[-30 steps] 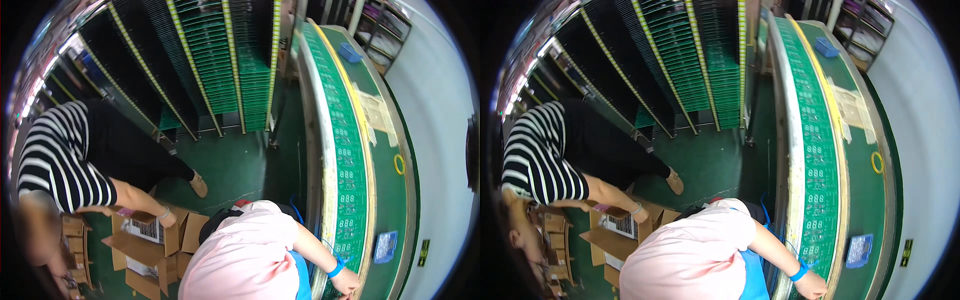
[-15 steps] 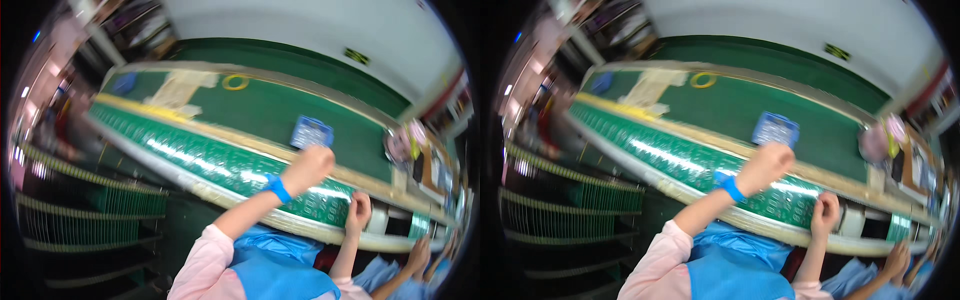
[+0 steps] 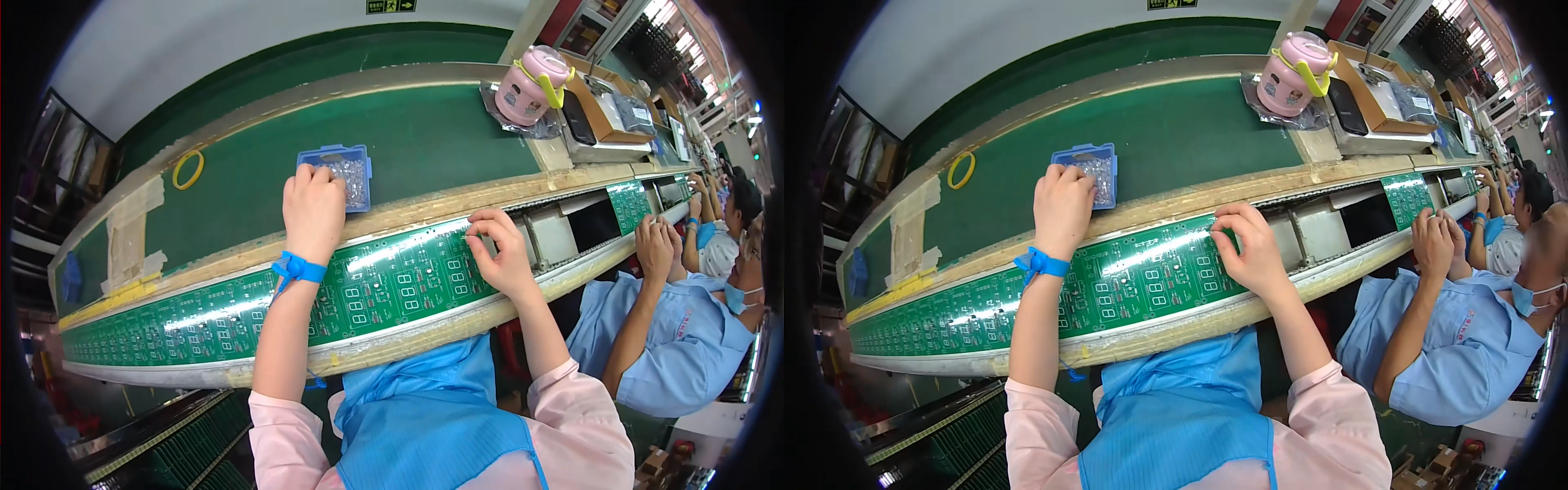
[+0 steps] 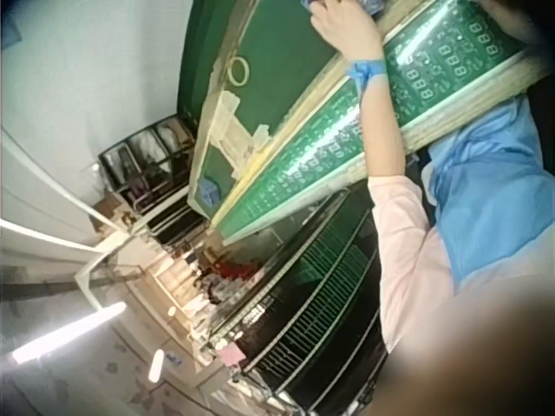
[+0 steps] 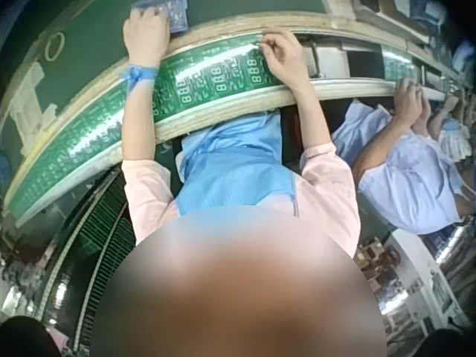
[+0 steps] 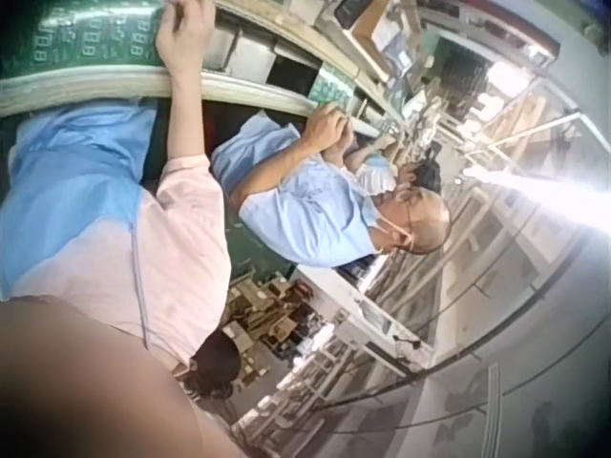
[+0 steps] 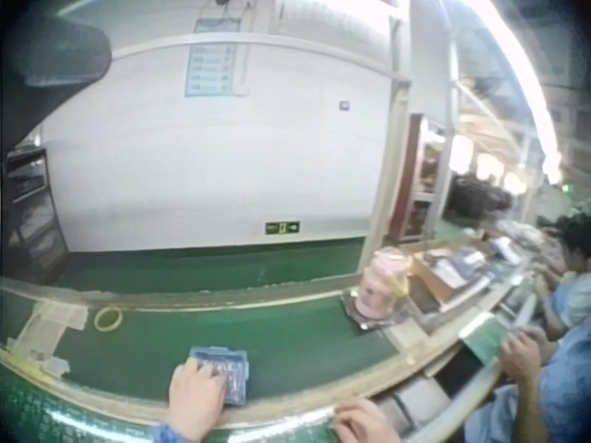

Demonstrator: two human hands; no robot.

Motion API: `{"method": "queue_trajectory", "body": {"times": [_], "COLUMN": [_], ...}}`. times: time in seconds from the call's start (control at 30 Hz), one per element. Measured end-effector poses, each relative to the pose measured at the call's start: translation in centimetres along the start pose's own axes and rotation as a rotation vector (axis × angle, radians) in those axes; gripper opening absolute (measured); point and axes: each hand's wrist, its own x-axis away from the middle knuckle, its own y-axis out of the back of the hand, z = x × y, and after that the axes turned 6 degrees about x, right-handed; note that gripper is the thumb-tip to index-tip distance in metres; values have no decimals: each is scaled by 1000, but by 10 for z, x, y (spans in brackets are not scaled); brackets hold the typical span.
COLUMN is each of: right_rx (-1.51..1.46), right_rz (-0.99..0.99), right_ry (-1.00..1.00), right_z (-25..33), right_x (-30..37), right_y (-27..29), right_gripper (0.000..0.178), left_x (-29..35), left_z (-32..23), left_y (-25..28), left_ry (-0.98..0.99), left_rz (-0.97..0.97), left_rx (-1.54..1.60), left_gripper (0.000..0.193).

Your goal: The person places small clear plastic components onto green circuit boards moving along a conveyor belt. They pick components from a blue bin and insert them into specific slots on the boards. The person also moves a stack of circuit boards from a rack to the conveyor belt.

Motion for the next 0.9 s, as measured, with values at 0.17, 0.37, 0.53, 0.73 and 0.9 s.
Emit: {"method": "queue_trajectory", "body": {"times": [0.17,0.37,0.53,0.73,0.9], "right_rx": [186,319,334,311,304], "right_rz": [152,249,296,304,306], "right_ry": [70,157,152,104,99], "right_z": [12,14,12,8,5], "right_x": [-12,-23,-25,-23,-22], "right_y": [2,-9,-10,-11,-12], "right_gripper": [12,11,10,10,9], "left_x": [-2,-1,1,0,-1], "left_z": [-4,-11,-9,-7,-5], "left_y": [4,6,2,3,0], "left_ry": [49,94,80,60,43], "left_rz": [28,27,-45,-155,-221], "left_rx": [47,66,124,239,352], "left_gripper": [11,11,9,9,7]}}
